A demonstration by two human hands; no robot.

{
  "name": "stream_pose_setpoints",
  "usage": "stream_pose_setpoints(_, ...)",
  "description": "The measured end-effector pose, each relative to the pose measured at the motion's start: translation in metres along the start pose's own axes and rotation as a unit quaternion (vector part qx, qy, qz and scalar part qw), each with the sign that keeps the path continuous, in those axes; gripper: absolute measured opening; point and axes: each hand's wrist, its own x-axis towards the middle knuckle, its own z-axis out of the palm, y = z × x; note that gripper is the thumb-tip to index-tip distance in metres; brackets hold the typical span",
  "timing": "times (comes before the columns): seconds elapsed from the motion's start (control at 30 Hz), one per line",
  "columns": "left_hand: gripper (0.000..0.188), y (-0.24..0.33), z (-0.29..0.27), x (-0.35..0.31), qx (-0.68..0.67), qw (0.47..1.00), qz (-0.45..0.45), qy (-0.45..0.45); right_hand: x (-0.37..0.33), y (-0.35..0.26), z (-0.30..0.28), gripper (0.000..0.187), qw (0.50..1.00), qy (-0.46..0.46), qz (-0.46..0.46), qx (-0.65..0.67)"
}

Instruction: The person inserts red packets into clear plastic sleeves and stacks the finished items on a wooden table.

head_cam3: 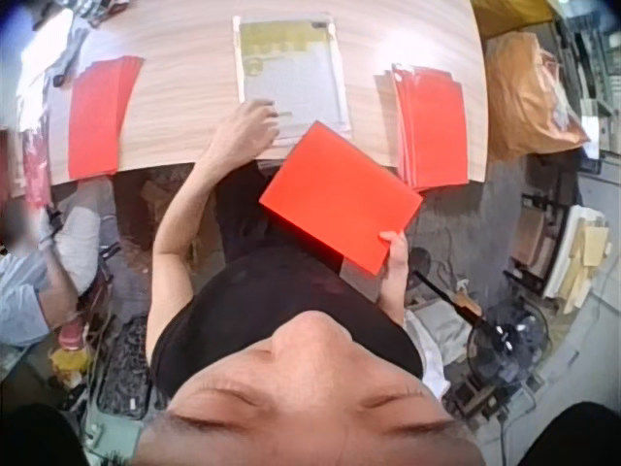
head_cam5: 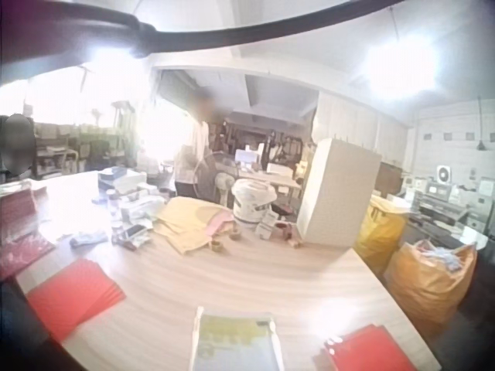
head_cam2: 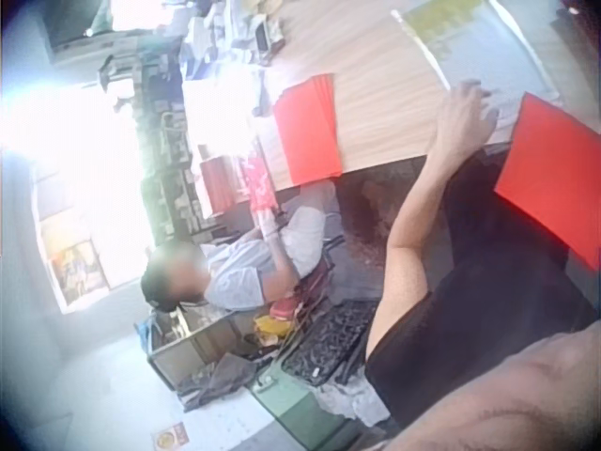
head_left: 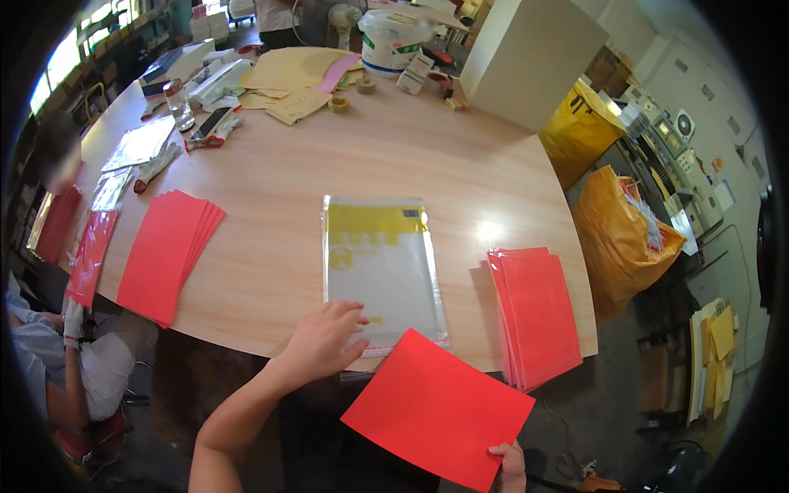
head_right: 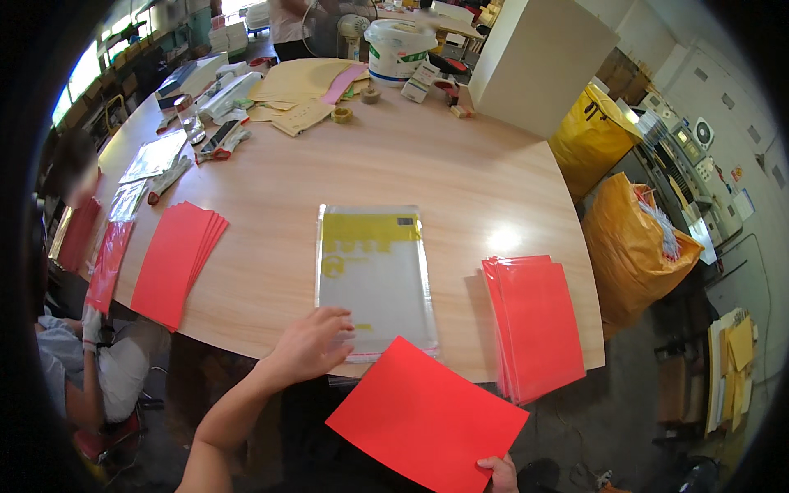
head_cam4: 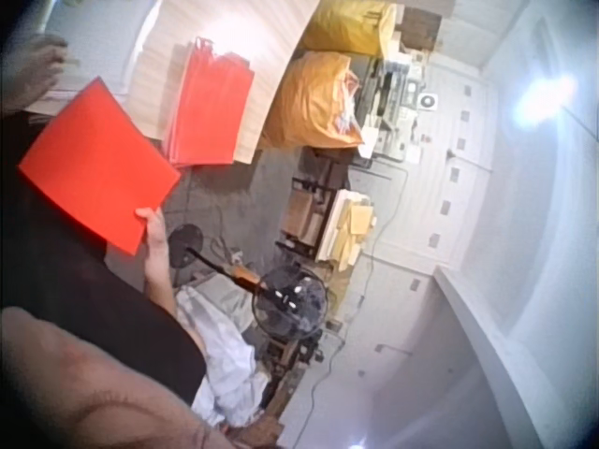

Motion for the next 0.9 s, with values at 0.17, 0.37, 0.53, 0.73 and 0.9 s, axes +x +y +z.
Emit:
stream_pose_setpoints(0.17,0.022,-0.013,0.029,0.011,0.237,0.968,0.049,-0.069,0.001,0.033,-0.031,0.065,0.998,0.0,0.055,-0.016)
stream_pose_setpoints(0.37,0.018,-0.024,0.05,0.023,0.295,0.954,0.01,-0.043,0.005,0.045,-0.005,0.063,0.996,-0.034,0.079,0.025)
stream_pose_setpoints(0.53,0.019,-0.025,0.043,0.023,0.17,0.985,0.005,0.012,0.007,0.059,0.022,0.049,0.992,-0.025,0.051,0.109)
stream_pose_setpoints(0.73,0.032,-0.025,0.02,0.001,0.076,0.989,-0.07,0.107,0.001,0.077,0.036,0.058,0.985,-0.004,0.09,0.147)
stream_pose_setpoints(0.9,0.029,0.003,0.011,-0.002,0.047,0.934,-0.337,0.11,0.002,0.084,0.031,0.055,0.967,-0.021,0.133,0.214)
